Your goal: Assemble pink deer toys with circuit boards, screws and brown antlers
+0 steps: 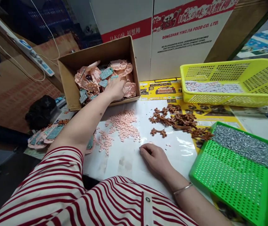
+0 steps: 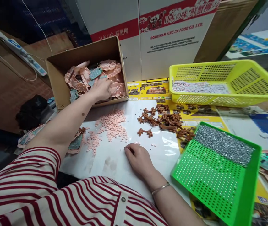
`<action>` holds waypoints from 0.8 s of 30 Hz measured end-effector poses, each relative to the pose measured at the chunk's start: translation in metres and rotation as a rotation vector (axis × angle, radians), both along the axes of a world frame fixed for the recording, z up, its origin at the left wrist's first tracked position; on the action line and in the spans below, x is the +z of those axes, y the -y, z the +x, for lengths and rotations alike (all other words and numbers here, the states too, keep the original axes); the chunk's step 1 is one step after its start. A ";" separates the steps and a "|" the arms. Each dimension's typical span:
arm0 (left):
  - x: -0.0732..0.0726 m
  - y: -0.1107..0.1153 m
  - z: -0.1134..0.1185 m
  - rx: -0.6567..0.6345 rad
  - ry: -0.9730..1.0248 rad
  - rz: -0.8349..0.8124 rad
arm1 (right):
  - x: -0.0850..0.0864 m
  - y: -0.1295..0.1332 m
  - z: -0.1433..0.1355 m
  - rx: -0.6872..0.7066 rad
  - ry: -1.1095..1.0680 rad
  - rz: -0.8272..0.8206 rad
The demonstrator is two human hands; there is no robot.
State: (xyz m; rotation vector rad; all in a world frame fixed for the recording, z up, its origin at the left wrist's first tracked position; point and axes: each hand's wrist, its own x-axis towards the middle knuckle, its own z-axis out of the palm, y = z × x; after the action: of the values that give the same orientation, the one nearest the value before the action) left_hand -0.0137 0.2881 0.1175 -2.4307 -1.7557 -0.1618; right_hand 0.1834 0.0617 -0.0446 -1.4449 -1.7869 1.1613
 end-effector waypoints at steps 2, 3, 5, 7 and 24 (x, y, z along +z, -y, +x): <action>0.002 0.007 -0.011 0.007 0.082 0.052 | 0.000 -0.001 0.000 -0.003 0.000 0.014; 0.004 0.010 -0.016 0.017 0.112 0.078 | -0.001 -0.001 -0.001 -0.004 -0.001 0.022; 0.011 0.015 -0.024 0.040 0.229 0.141 | -0.002 -0.002 -0.001 -0.008 -0.003 0.038; 0.020 0.024 -0.031 0.056 0.398 0.213 | -0.004 -0.003 -0.001 -0.015 -0.009 0.055; 0.025 0.131 -0.074 -0.084 0.977 0.723 | -0.006 -0.002 -0.001 -0.106 -0.148 0.122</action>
State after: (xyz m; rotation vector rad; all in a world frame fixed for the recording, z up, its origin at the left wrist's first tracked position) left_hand -0.0878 0.1567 0.1427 -1.9272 -1.3916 -1.8618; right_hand 0.1827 0.0634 -0.0505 -1.3302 -1.6307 1.0586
